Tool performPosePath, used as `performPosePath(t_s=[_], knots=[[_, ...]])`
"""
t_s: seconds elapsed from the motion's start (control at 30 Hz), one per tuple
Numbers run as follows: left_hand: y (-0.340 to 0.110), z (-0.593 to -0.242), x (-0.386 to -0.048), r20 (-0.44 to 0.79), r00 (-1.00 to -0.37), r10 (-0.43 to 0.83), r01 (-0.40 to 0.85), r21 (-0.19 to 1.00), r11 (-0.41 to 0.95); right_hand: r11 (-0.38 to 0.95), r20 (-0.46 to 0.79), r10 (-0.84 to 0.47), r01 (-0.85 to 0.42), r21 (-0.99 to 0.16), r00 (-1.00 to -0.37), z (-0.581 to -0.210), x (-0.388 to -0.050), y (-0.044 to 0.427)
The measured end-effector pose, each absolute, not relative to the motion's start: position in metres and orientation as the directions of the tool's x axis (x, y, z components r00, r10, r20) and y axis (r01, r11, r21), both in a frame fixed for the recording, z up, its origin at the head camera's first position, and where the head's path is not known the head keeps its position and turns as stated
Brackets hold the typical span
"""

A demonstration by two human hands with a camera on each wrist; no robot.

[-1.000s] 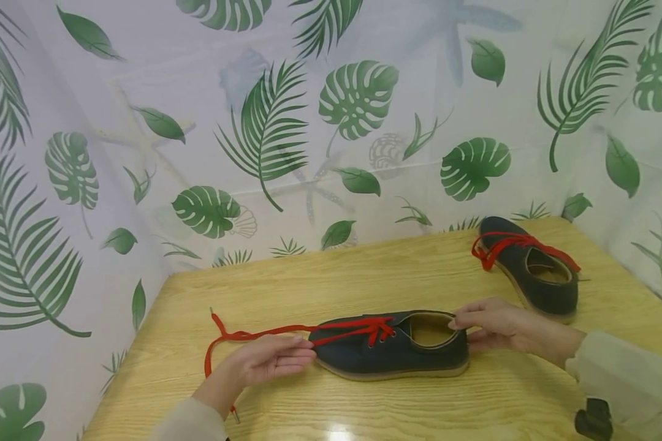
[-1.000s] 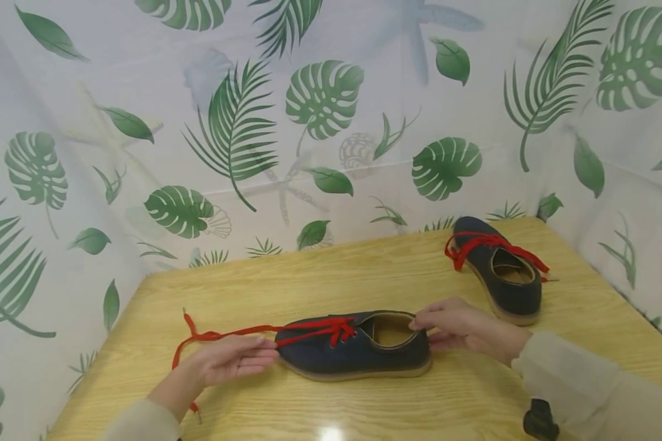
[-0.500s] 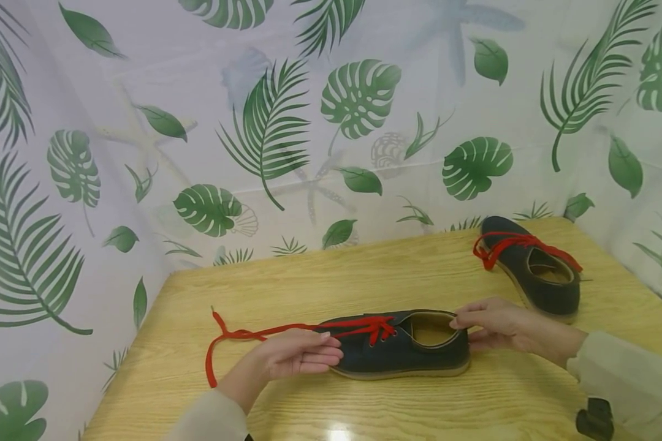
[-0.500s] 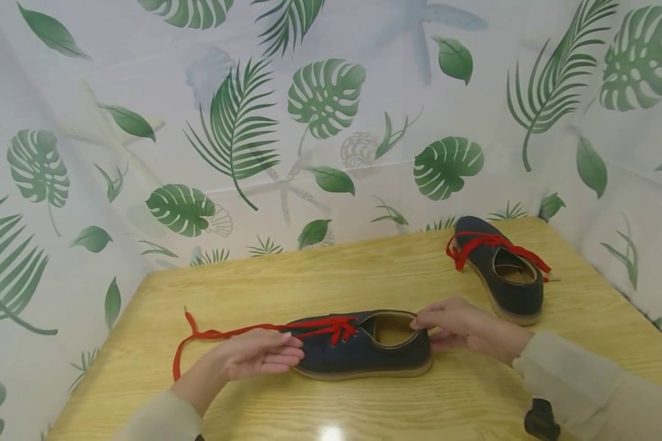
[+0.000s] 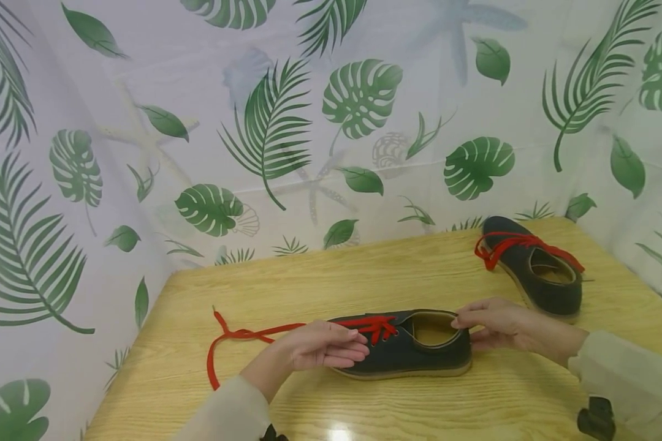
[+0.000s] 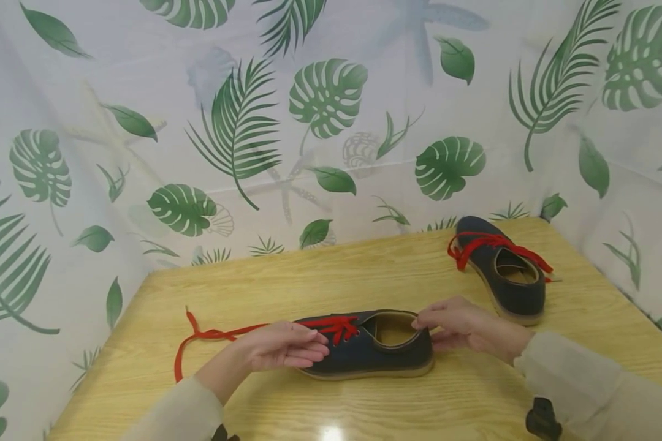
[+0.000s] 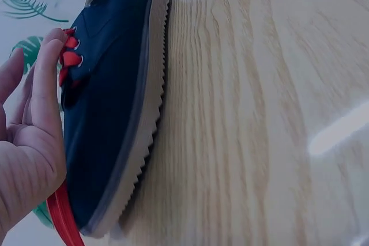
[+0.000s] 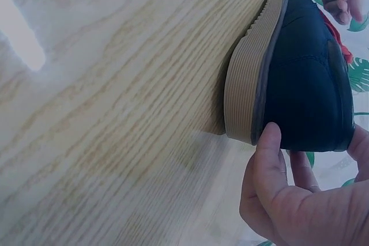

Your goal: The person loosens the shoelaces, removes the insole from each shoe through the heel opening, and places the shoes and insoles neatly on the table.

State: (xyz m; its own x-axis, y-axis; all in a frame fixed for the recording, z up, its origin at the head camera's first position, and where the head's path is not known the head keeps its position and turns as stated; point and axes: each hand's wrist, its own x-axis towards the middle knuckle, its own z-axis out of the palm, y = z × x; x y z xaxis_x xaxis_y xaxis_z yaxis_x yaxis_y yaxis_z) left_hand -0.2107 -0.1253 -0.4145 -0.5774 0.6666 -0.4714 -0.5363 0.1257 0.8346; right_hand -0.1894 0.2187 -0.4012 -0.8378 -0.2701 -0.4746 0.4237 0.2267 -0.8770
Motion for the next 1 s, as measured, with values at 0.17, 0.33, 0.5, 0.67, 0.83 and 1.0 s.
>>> performPosePath(t_s=[0.17,0.33,0.5,0.67,0.83,1.0], knots=[[-0.110,-0.407,-0.213,-0.492,-0.570,0.658,-0.522,0.835,0.172,0.228,-0.474,-0.265,0.422,-0.877,-0.840,-0.401,-0.190,0.219],[-0.095,-0.405,-0.214,-0.494,-0.606,0.623,-0.519,0.840,0.161,0.223,-0.468,-0.265,0.419,-0.880,-0.843,-0.402,-0.190,0.220],[-0.080,-0.406,-0.212,-0.497,-0.696,0.518,-0.515,0.849,0.122,0.186,-0.479,-0.280,0.442,-0.877,-0.832,-0.403,-0.190,0.220],[-0.065,-0.405,-0.209,-0.473,-0.780,0.409,-0.467,0.876,0.123,0.200,-0.484,-0.268,0.443,-0.874,-0.833,-0.403,-0.191,0.220],[-0.058,-0.406,-0.205,-0.441,-0.816,0.373,-0.412,0.897,0.160,0.214,-0.482,-0.270,0.436,-0.874,-0.834,-0.404,-0.191,0.221],[-0.059,-0.414,-0.203,-0.345,-0.841,0.416,-0.304,0.939,0.162,0.206,-0.488,-0.270,0.445,-0.871,-0.830,-0.406,-0.192,0.221]])
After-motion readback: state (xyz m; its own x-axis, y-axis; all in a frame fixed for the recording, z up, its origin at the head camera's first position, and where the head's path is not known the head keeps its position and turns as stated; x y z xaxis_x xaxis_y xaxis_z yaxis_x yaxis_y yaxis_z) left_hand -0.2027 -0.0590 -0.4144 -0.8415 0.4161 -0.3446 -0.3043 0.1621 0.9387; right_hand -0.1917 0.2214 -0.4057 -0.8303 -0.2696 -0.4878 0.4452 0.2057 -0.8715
